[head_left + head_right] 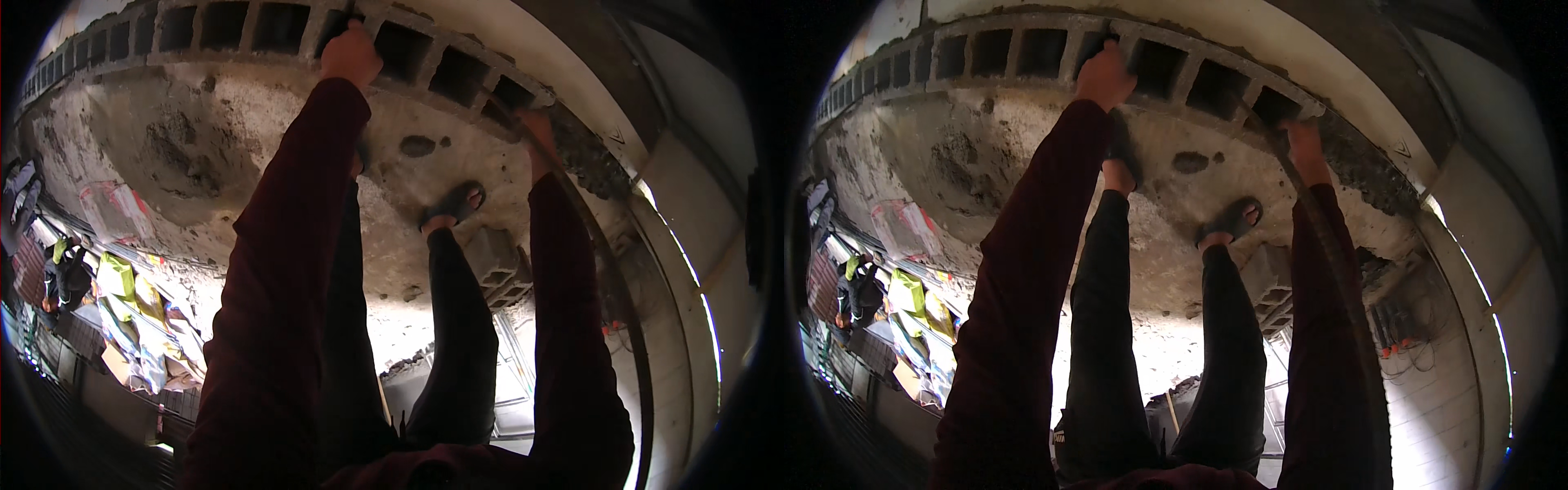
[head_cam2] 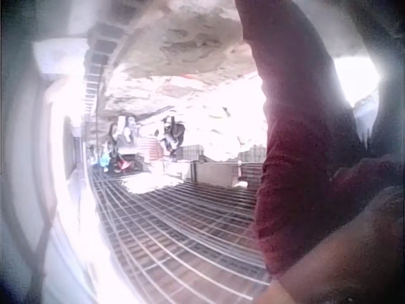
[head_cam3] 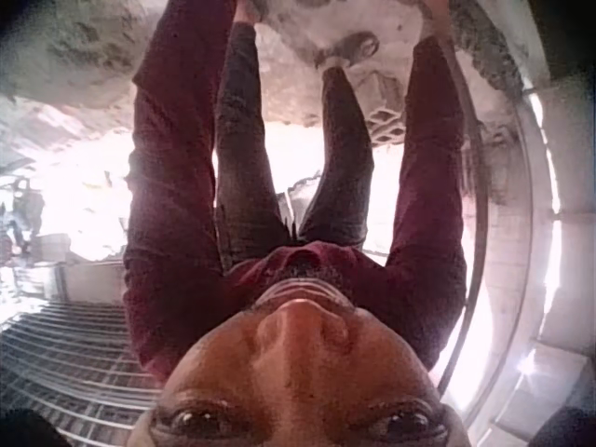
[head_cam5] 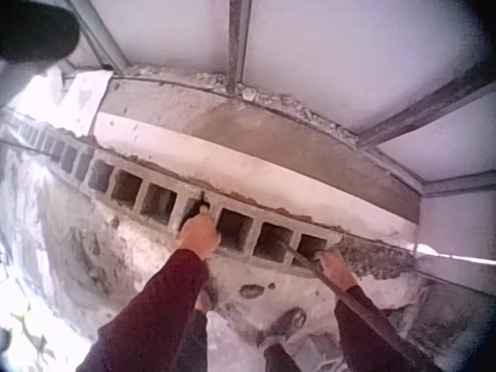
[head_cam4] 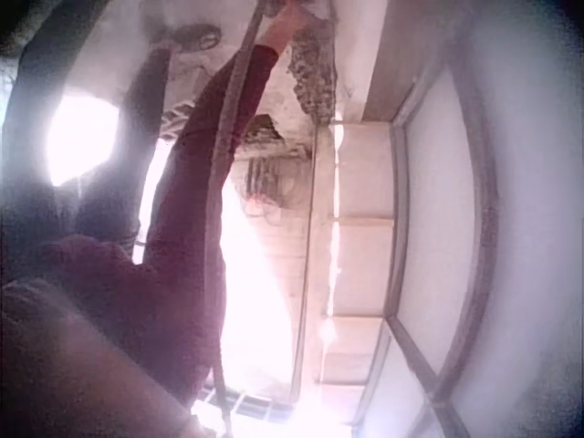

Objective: The person scoops cement from a bucket using a trowel and spreads it onto a concrete floor. They then pick up a hollow concrete block and place it onto the prepared cement bed, adjusting its position to align with the existing wall.

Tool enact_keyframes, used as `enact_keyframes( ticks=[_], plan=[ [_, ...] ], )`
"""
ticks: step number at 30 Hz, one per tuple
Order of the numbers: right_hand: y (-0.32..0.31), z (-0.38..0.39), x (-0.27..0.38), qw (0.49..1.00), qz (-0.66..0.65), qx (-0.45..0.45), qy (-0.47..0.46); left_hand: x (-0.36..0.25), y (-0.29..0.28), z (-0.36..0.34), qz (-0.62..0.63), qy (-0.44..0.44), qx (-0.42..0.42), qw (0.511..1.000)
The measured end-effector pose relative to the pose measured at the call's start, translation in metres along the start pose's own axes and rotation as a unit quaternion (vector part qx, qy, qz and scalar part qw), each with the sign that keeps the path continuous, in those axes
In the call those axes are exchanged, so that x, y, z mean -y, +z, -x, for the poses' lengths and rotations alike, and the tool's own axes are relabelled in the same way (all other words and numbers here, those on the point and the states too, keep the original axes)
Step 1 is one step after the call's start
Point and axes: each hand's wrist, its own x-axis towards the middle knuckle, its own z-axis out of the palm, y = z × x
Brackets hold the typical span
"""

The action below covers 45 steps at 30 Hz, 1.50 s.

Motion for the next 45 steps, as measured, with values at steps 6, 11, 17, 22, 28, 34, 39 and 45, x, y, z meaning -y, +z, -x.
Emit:
enact_keyframes(
  ticks=[6, 11, 17, 22, 28, 34, 39, 45],
  plan=[
    [0.009, -0.026, -0.085, 0.959, -0.272, -0.071, -0.043, -0.010, 0.008, -0.002, 0.032, 0.024, -0.025, 0.999],
    [0.008, -0.008, -0.024, 0.984, -0.021, -0.115, -0.138, -0.001, 0.006, 0.004, 0.013, 0.002, -0.019, 1.000],
    [-0.020, 0.023, 0.033, 0.984, 0.099, -0.101, -0.107, 0.000, 0.008, 0.002, 0.012, 0.011, -0.026, 1.000],
    [-0.009, 0.015, 0.035, 0.993, 0.051, -0.082, -0.070, 0.005, 0.005, 0.005, 0.003, 0.004, -0.018, 1.000],
    [-0.019, 0.008, -0.005, 0.993, 0.059, -0.101, -0.017, -0.017, 0.005, 0.000, 0.027, 0.002, 0.000, 1.000],
    [0.002, 0.062, 0.066, 0.981, -0.081, -0.158, 0.078, 0.001, -0.014, 0.027, 0.035, -0.051, -0.031, 0.998],
    [-0.015, 0.198, -0.052, 0.949, 0.312, 0.019, 0.039, -0.011, -0.024, 0.109, 0.086, 0.041, -0.158, 0.983],
    [0.028, 0.401, -0.003, 0.967, 0.199, 0.106, 0.117, 0.137, -0.080, 0.304, 0.085, -0.236, -0.027, 0.968]
  ],
)
